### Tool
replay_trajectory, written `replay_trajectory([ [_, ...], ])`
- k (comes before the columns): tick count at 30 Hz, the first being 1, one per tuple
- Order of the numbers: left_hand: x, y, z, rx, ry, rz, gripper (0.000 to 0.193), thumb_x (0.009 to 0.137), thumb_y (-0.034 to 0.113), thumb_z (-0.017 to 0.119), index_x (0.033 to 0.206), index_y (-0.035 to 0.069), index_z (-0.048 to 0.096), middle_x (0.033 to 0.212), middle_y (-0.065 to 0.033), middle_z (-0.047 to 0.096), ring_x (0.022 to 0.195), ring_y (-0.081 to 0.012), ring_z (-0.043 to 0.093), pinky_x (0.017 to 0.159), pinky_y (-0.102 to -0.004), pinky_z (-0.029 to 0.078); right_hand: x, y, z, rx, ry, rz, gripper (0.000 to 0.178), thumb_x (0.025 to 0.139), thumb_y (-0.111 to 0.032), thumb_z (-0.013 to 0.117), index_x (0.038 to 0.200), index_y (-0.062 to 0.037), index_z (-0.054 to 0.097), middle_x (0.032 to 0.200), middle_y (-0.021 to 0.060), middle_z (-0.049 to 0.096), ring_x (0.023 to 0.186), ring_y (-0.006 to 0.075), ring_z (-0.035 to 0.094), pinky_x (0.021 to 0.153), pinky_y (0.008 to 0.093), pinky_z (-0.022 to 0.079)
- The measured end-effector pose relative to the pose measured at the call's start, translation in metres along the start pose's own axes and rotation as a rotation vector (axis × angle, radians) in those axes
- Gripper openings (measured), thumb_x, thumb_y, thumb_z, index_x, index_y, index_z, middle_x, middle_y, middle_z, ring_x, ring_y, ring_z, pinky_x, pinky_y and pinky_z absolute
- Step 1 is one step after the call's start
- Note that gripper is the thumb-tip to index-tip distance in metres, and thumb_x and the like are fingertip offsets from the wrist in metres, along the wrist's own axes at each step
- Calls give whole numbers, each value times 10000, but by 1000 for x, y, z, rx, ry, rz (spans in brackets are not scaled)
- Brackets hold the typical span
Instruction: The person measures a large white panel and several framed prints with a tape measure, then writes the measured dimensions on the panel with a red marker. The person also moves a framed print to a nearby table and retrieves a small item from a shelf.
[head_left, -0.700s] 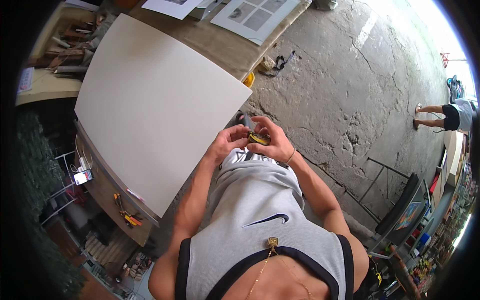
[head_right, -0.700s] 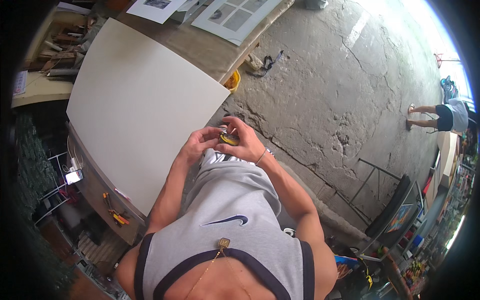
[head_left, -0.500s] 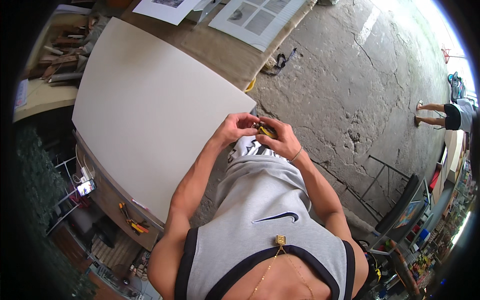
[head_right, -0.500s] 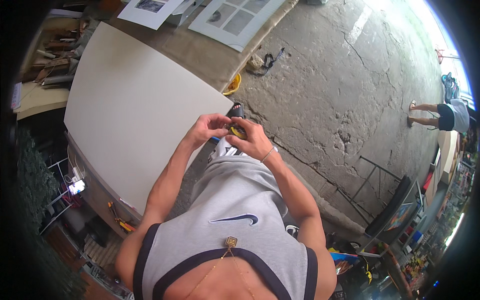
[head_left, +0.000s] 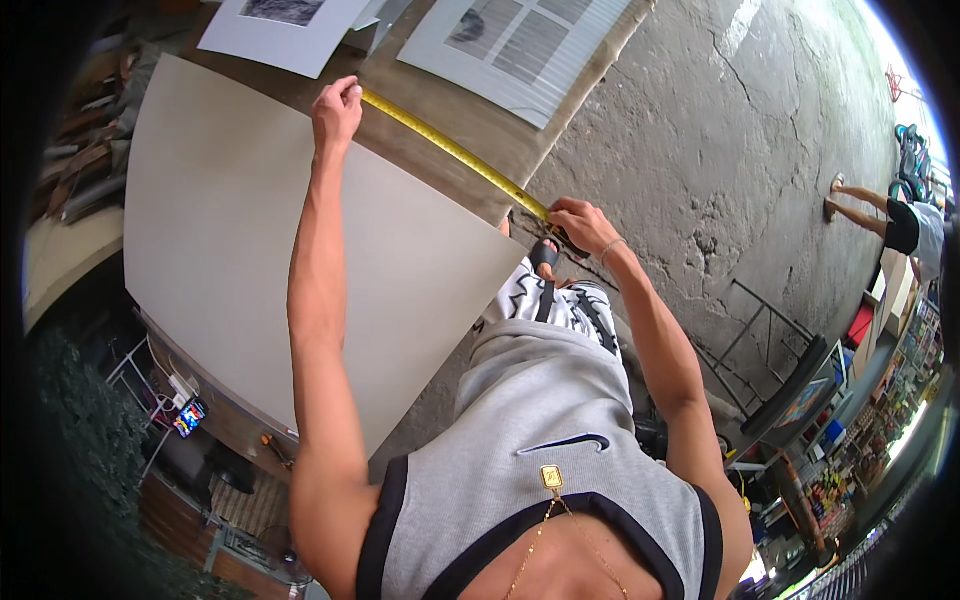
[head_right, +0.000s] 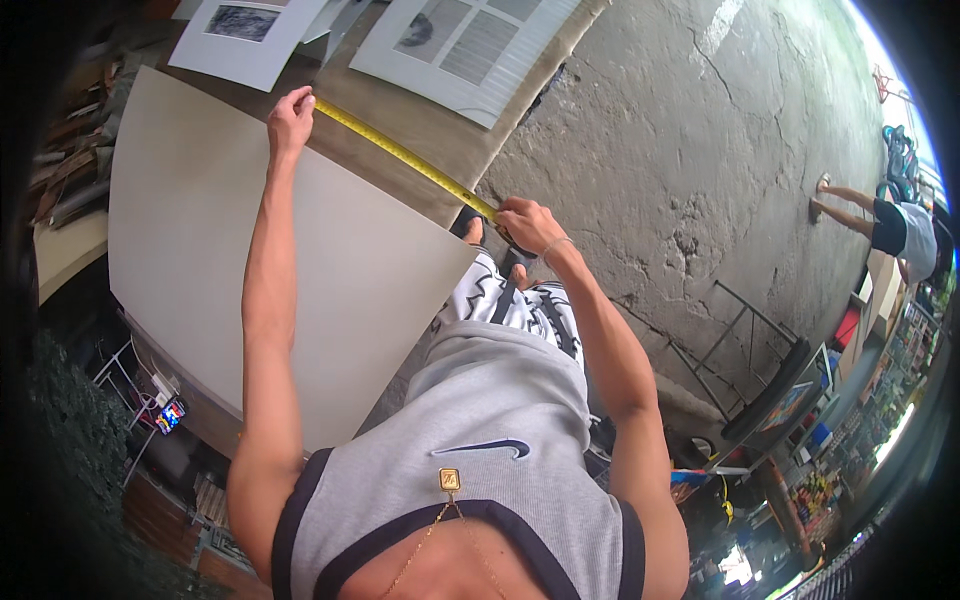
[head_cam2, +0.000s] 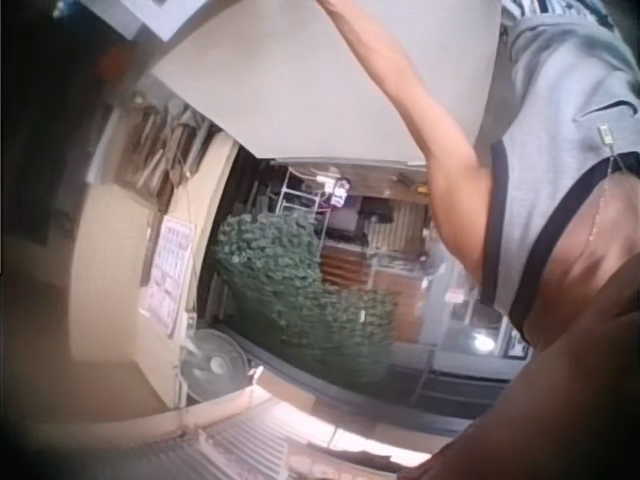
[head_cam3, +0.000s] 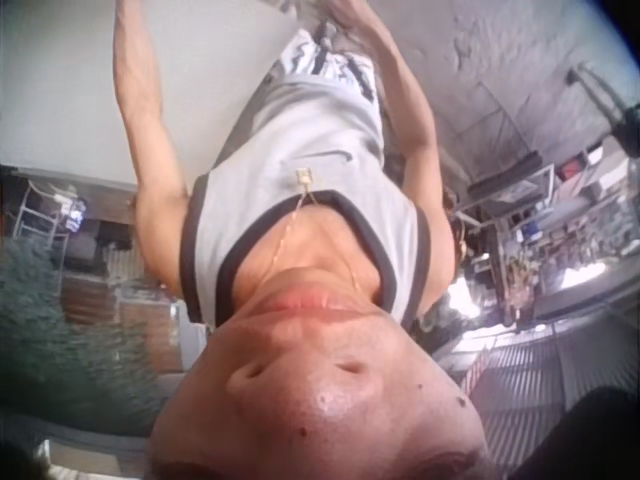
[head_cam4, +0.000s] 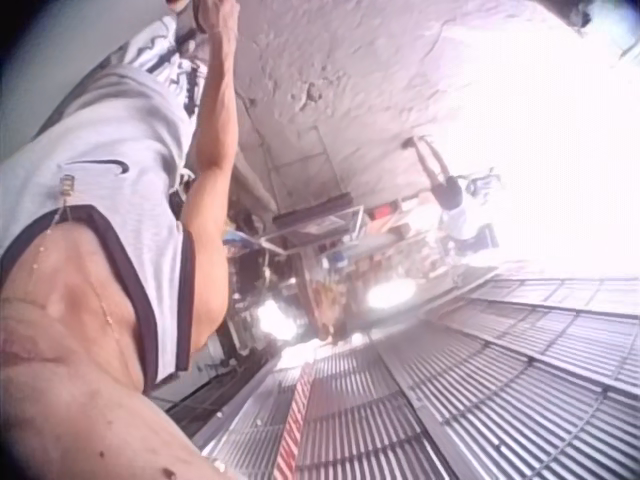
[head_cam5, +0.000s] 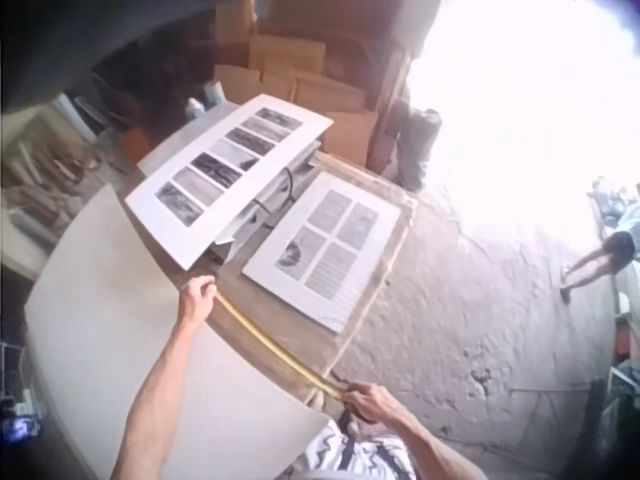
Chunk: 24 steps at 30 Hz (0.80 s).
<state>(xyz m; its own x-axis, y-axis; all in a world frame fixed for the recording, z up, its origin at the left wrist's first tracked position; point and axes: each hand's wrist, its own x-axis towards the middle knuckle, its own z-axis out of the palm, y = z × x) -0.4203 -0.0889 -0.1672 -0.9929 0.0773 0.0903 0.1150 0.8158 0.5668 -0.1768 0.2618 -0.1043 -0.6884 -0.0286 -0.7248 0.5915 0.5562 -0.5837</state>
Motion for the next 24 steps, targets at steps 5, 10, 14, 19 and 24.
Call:
replay_trajectory([
  [5, 3, -11, 8, 72, 202, 147, 205, 841, 172, 635, 1002, 60, 694, 875, -129, 665, 818, -310, 636, 758, -387, 507, 19, -15, 1, -4, 45, 64, 289, 807, -291, 589, 980, -82, 688, 924, 169, 682, 889, 327, 653, 791, 393, 502],
  [10, 1, -9, 5, 59, 107, -71, 211, 831, 194, 648, 993, 70, 704, 871, -90, 682, 748, -225, 651, 721, -348, 521, 31, -18, -8, -102, 12, 86, 273, 809, -288, 587, 972, -93, 689, 922, 179, 683, 904, 352, 646, 803, 417, 501],
  [14, 5, -10, 6, 40, 102, -121, 220, 818, 216, 662, 983, 80, 713, 839, -68, 692, 729, -201, 655, 716, -324, 522, 40, -17, -10, -166, -12, 82, 289, 825, -314, 583, 994, -102, 682, 916, 165, 680, 894, 338, 642, 790, 413, 498],
  [19, 8, -12, 8, 20, 96, -162, 227, 796, 234, 690, 962, 82, 720, 838, -50, 693, 721, -172, 655, 707, -307, 522, 46, -14, -11, -209, -29, 106, 303, 851, -340, 574, 1013, -104, 674, 864, 148, 678, 842, 308, 646, 759, 406, 492],
  [24, 7, -17, 10, -15, 113, -135, 224, 787, 240, 708, 950, 87, 725, 837, -37, 675, 703, -156, 647, 695, -297, 520, 46, -18, -12, -244, -79, 114, 307, 852, -344, 567, 1023, -114, 678, 919, 176, 679, 896, 349, 641, 796, 424, 493],
])
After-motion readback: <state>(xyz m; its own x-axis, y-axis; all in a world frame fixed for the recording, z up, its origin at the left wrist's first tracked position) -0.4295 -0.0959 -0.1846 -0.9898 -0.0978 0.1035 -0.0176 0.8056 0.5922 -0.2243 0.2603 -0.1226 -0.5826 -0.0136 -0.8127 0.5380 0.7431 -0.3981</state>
